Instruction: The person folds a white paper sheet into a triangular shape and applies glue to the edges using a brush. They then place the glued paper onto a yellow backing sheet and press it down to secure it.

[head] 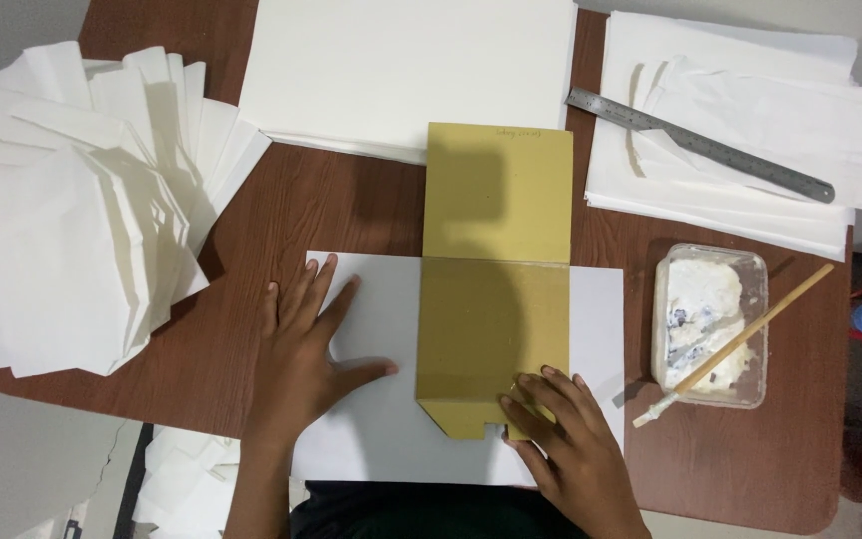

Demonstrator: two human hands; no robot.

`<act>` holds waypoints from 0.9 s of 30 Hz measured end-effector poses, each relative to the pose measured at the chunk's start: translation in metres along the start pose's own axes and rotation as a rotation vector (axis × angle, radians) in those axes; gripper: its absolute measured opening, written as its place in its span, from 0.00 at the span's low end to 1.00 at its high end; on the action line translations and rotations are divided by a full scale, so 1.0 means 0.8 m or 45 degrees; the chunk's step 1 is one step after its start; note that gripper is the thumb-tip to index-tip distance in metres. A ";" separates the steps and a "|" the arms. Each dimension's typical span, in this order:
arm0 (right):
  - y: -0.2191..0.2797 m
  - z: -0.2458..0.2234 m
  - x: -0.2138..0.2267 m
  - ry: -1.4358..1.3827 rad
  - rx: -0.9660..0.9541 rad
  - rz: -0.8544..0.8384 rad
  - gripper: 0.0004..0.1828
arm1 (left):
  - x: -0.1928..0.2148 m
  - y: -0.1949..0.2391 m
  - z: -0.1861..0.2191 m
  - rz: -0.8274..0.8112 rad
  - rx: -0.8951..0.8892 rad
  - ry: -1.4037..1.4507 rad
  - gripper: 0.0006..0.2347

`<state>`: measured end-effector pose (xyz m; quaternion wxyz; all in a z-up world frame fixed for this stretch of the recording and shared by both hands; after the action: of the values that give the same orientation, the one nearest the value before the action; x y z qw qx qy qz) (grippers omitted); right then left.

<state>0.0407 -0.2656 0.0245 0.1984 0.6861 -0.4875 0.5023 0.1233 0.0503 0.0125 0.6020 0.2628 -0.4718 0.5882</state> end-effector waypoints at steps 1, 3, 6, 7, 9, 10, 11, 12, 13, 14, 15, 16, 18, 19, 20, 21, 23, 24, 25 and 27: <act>-0.002 -0.003 0.003 -0.008 -0.004 0.023 0.25 | 0.002 -0.001 0.002 -0.022 0.024 0.013 0.45; -0.005 -0.005 0.005 -0.014 -0.011 0.049 0.24 | 0.002 -0.002 0.002 -0.045 0.044 0.026 0.44; -0.004 -0.005 0.006 -0.034 -0.001 0.063 0.24 | 0.001 -0.002 0.000 -0.035 0.041 0.027 0.45; -0.004 -0.005 0.005 -0.035 -0.007 0.066 0.23 | 0.003 -0.002 0.001 -0.053 0.053 0.033 0.45; -0.002 -0.003 0.003 -0.034 -0.013 0.070 0.23 | 0.001 -0.002 0.000 -0.071 0.065 0.040 0.45; 0.000 -0.001 0.000 -0.028 -0.019 0.051 0.24 | -0.002 -0.002 -0.003 -0.081 0.061 0.008 0.45; 0.002 0.002 -0.003 -0.022 -0.025 0.032 0.25 | -0.005 -0.002 -0.005 -0.090 0.056 -0.025 0.46; -0.001 -0.001 -0.001 -0.022 -0.028 0.031 0.25 | -0.003 -0.002 -0.003 -0.093 0.055 -0.023 0.46; -0.003 -0.004 0.001 -0.003 -0.016 0.056 0.24 | 0.001 -0.002 0.000 -0.068 0.049 -0.011 0.45; -0.006 -0.006 0.004 0.016 -0.003 0.082 0.23 | 0.004 -0.002 0.003 -0.042 0.044 0.001 0.44; -0.006 -0.006 0.004 0.017 -0.005 0.083 0.23 | 0.004 -0.003 0.003 -0.042 0.043 0.002 0.44; -0.006 -0.006 0.004 0.027 0.001 0.078 0.23 | 0.004 -0.003 0.004 -0.025 0.033 0.011 0.44; -0.006 -0.007 0.005 0.037 0.006 0.075 0.22 | 0.005 -0.002 0.004 -0.007 0.021 0.019 0.44; -0.006 -0.008 0.006 0.040 0.018 0.075 0.23 | 0.004 -0.002 0.003 -0.019 0.024 0.017 0.44; -0.007 -0.008 0.007 0.043 0.031 0.077 0.23 | 0.003 -0.002 0.002 -0.029 0.027 0.013 0.44; -0.006 -0.008 0.006 0.043 0.033 0.080 0.23 | 0.002 -0.002 0.001 -0.027 0.026 0.012 0.44; -0.004 -0.007 0.004 0.026 0.023 0.067 0.24 | -0.001 -0.001 -0.002 -0.049 0.037 0.005 0.45; -0.005 -0.008 0.005 0.027 0.021 0.067 0.24 | 0.000 -0.001 -0.001 -0.049 0.036 0.006 0.45; -0.005 -0.009 0.006 0.022 0.019 0.078 0.24 | 0.001 -0.002 0.000 -0.057 0.043 0.019 0.45; -0.006 -0.010 0.007 0.016 0.020 0.089 0.23 | 0.003 -0.002 0.001 -0.062 0.051 0.031 0.45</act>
<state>0.0412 -0.2599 0.0338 0.1783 0.6670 -0.5058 0.5171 0.1243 0.0505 0.0153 0.6164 0.2792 -0.4460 0.5858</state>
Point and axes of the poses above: each hand's wrist, its own y-axis away from the middle knuckle, its own x-axis out of the back of the hand, z = x × y, the point moved 3 cm from there along -y, towards the middle knuckle, and after that the axes turned 3 degrees about z, right-handed, at the moved point
